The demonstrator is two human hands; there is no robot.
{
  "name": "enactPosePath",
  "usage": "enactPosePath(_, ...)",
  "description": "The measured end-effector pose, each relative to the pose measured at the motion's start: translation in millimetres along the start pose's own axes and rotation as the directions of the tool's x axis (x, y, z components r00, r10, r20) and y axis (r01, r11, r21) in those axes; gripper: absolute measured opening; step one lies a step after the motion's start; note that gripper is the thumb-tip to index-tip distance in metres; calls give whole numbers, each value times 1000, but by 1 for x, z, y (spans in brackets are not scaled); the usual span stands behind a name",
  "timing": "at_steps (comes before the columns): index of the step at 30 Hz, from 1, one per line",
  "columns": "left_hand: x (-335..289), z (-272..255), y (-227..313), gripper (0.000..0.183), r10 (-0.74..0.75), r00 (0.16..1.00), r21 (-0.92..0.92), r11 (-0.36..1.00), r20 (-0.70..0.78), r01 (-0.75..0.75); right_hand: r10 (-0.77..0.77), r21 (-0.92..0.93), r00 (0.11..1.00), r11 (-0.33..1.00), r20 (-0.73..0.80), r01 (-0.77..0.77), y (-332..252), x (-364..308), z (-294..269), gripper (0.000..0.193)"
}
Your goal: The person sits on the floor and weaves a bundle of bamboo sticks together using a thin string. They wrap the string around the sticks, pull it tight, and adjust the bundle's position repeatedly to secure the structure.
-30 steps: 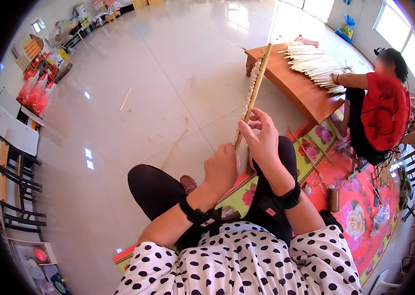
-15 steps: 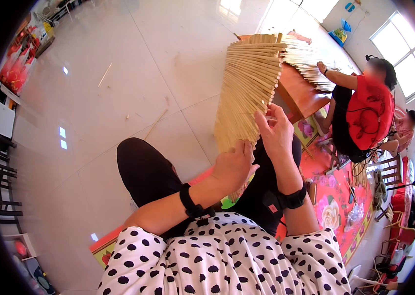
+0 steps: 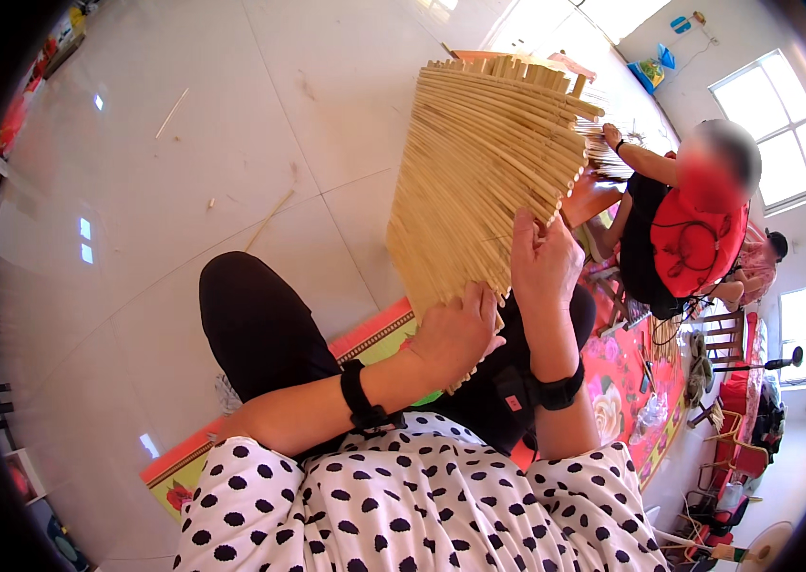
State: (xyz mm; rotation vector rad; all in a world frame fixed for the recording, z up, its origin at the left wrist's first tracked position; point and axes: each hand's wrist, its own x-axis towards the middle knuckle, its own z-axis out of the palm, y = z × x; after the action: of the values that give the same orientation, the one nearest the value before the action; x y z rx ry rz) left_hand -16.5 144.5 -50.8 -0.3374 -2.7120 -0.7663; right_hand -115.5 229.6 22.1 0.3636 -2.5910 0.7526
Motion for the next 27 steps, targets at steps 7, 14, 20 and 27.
enactPosePath(7,2,-4,-5,62,42,999,-28,999,24,-42,-33,-97,999,995,-21,31,5,6,-3,26)
enactPosePath(14,4,-8,-5,69,-33,994,-126,991,100,46,22,-79,995,996,-100,-30,10,10,7,28)
enactPosePath(20,-13,-12,-6,69,-100,980,-232,963,172,139,137,98,990,986,-25,-134,-1,-9,3,26)
enactPosePath(27,-42,-11,-15,63,-104,969,-252,954,224,161,-62,148,987,985,-150,85,7,-43,20,17)
